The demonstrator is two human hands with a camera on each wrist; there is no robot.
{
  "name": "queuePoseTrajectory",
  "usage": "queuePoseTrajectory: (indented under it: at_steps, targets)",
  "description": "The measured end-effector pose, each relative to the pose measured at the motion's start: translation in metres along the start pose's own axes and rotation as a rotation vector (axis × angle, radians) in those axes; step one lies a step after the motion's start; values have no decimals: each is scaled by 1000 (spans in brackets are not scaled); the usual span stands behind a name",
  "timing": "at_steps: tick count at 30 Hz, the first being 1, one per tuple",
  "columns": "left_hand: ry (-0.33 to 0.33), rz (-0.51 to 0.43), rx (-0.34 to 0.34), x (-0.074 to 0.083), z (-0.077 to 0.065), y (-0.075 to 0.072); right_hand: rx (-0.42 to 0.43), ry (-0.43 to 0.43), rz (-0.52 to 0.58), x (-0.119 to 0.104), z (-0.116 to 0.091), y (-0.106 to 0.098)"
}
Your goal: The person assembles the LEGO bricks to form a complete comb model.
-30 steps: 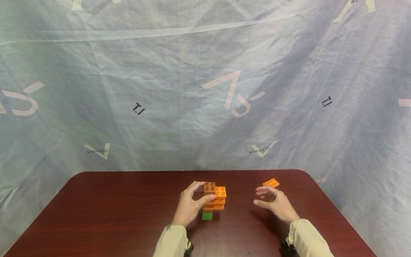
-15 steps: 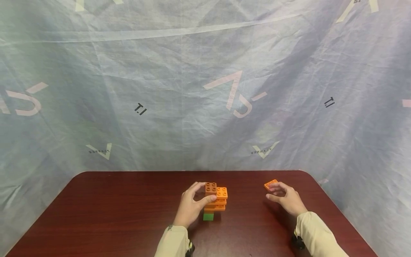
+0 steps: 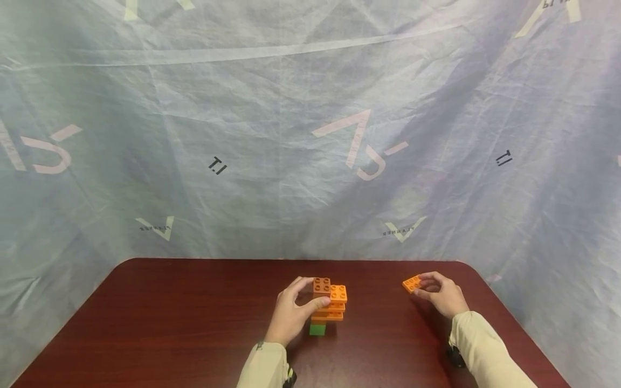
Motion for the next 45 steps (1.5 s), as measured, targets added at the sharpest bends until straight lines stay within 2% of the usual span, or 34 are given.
queuePoseTrajectory:
  at_steps: [8,15,19,28,36,45]
  targets:
    - [-13,-1,-3,0,-1,3,12,-5,-120,8,4,0]
    - [1,1,-4,0,0,5,-78,2,-212,10,12,5]
    - [1,-7,-8,-1,-1,6,-118,7,-224,14,14,10]
    - [-23,-3,-5,0,-1,4,-61,-79,-245,13,10,11]
    - [-24,-2,-6,-1,0,1,-93,-74,-242,7,9,11]
    - [-3,1,-10,0,1,0,-55,-72,-240,7,10,14]
Point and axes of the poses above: each hand's wrist, its own z-axis towards the middle knuckle, its own y-axis out of the palm, x = y × z, the point moved 3 cm from there along z, towards the middle knuckle, and after that the axes turned 7 degrees about -y, right-handed, at the moved point
